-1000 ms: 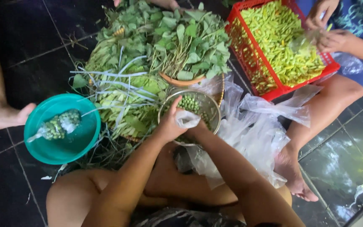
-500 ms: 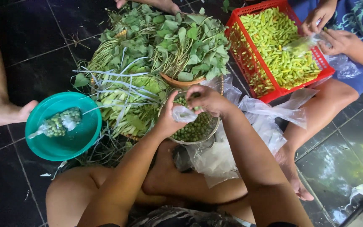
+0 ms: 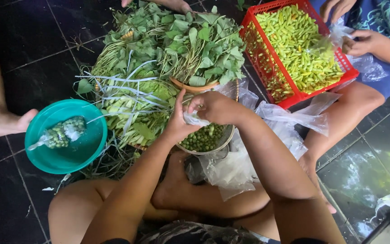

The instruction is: Scooping small green peas into plastic bags and tying them into knots for individual portions.

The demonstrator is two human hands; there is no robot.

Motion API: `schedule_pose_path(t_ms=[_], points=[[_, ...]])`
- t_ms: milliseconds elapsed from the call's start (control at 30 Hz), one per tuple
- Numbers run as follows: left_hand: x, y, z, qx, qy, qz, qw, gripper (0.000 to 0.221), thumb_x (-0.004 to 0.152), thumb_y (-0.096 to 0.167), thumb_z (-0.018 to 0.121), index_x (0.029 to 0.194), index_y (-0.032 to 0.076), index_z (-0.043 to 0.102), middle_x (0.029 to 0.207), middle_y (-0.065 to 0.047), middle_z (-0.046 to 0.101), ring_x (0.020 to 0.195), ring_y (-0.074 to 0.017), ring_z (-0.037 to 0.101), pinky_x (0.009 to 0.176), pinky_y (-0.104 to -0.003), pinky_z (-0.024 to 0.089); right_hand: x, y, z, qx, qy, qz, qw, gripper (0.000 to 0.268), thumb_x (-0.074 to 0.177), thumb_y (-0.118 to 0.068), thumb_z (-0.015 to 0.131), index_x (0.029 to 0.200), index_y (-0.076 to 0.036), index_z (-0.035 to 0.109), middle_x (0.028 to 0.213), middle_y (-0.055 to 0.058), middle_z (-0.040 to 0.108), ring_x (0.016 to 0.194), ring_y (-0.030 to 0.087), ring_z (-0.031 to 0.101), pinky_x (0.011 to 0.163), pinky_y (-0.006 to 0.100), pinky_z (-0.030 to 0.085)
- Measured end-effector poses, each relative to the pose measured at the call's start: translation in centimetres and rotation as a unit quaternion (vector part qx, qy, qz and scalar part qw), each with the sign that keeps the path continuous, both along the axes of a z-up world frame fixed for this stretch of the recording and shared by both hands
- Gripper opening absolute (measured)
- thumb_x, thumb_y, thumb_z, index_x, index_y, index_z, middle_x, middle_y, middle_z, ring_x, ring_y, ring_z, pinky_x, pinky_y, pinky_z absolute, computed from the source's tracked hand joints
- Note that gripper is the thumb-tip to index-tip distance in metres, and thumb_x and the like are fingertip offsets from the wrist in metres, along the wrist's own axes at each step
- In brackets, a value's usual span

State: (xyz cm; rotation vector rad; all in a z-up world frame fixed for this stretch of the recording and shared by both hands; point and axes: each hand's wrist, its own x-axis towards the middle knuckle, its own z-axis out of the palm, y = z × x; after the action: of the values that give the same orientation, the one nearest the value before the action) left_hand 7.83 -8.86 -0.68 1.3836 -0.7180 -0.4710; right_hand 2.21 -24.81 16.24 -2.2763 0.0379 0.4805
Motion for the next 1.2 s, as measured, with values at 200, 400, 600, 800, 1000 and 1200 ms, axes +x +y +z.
schedule_pose_path(t_ms=[200,400,600,800,1000,1200], points=[[0.2,0.7,0.3,-0.012,0.021,-0.022,0.999,0.126,0.074,-0.004,0.084,0.164,0.015,-0.002,0.119,-0.024,0.065,0.115,-0.0389,0.064,0.098,-0.05,0.052,-0.1,-2.6,-6.1,-0.016,-0.078,-0.067,0.995,0.027,0.09,-0.006,0.064,0.116,-0.005,0.075,0.109,0.02,0.075,0.102,0.037,0.074,0.084,0.047,0.06],[0.2,0.9,1.5,0.066,-0.037,0.009,0.997,0.131,0.072,0.006,0.086,0.163,0.012,-0.008,0.157,-0.025,0.035,0.145,-0.0453,0.038,0.119,-0.058,0.032,-0.6,-2.0,-7.6,0.153,0.054,-0.146,0.976,0.026,0.097,-0.006,0.062,0.12,0.002,0.071,0.109,0.025,0.072,0.095,0.034,0.073,0.083,0.044,0.063],[0.0,0.8,0.3,0.147,-0.043,0.0,0.988,0.129,0.074,0.02,0.089,0.165,0.017,-0.003,0.149,-0.03,0.048,0.137,-0.0484,0.05,0.113,-0.058,0.04,-0.2,-2.9,-7.2,0.323,-0.035,-0.191,0.926,0.026,0.092,-0.004,0.073,0.117,-0.001,0.068,0.105,0.017,0.07,0.092,0.023,0.069,0.076,0.034,0.064],[0.5,0.3,-1.0,0.273,-0.083,0.093,0.954,0.043,0.09,0.051,0.071,0.079,0.01,0.073,0.077,-0.006,0.064,0.076,-0.0258,0.069,0.071,-0.039,0.056,-2.0,-0.8,-1.6,0.093,-0.379,-0.24,0.889,0.039,0.086,0.007,0.079,0.123,-0.001,0.067,0.113,0.015,0.057,0.105,0.028,0.058,0.082,0.038,0.052],[-0.3,1.6,5.3,0.201,-0.218,0.008,0.955,0.029,0.09,0.023,0.068,0.067,0.006,0.062,0.068,-0.012,0.064,0.071,-0.0343,0.065,0.068,-0.045,0.051,-4.3,1.9,-3.4,-0.461,-0.469,0.162,0.736,0.04,0.089,-0.007,0.067,0.128,-0.014,0.067,0.117,0.007,0.067,0.146,0.029,0.042,0.122,0.073,0.015],[0.3,5.8,7.9,0.179,-0.329,-0.119,0.92,0.022,0.099,0.016,0.059,0.079,0.007,0.062,0.078,-0.009,0.064,0.085,-0.0311,0.062,0.077,-0.043,0.05,-4.8,-5.8,0.3,-0.173,-0.307,0.143,0.925,0.021,0.089,-0.017,0.071,0.108,-0.013,0.077,0.095,0.013,0.079,0.095,0.035,0.074,0.094,0.057,0.053]])
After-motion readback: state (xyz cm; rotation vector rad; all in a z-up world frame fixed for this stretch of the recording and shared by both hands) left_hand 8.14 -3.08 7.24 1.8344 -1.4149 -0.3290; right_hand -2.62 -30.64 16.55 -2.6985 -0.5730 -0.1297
